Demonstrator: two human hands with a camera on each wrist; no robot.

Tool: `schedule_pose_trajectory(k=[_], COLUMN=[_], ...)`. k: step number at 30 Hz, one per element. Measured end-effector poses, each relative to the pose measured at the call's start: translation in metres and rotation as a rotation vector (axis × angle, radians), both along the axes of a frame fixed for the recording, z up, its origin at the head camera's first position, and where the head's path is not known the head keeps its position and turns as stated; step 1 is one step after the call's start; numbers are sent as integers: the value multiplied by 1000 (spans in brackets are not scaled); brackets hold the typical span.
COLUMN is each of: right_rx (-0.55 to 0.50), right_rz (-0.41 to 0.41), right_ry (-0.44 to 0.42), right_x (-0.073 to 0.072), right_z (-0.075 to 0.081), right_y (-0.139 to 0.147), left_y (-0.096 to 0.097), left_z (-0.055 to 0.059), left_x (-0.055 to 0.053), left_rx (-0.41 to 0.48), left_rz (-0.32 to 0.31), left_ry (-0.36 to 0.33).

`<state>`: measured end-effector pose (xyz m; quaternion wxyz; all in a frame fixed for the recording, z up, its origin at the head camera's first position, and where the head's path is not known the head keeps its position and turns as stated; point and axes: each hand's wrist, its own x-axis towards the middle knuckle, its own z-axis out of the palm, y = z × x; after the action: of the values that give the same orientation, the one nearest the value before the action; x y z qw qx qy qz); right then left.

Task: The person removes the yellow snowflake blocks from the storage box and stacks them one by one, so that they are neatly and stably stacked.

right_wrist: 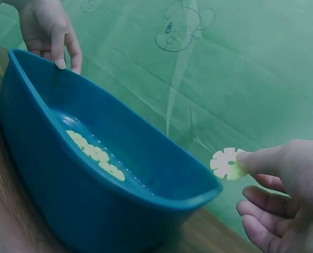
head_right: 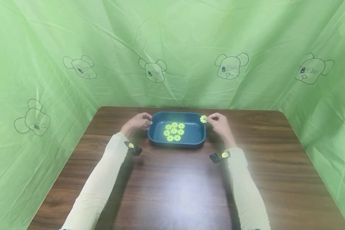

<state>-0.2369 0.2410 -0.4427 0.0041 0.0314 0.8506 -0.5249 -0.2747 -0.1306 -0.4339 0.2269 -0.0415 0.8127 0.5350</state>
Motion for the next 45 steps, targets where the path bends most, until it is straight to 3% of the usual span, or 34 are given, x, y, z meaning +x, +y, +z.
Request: schedule_pose_trajectory(k=[14, 24, 36, 45], right_rx=[-151, 91, 368, 456], right_rz=[-101, -180, -177, -197], right_ry=[-48, -147, -138, -165], right_x=[2, 7, 1, -2], right_z=[-21, -32, -40, -40], right_y=[23, 38, 42, 39], left_y=[0, 0, 0, 0], left_z=[0, 0, 1, 4], left_x=[0, 1, 1, 3], left_rx=[-10, -9, -24, -25], left_rz=[-3, -3, -6, -6], left_ry=[-3, 0, -1, -7])
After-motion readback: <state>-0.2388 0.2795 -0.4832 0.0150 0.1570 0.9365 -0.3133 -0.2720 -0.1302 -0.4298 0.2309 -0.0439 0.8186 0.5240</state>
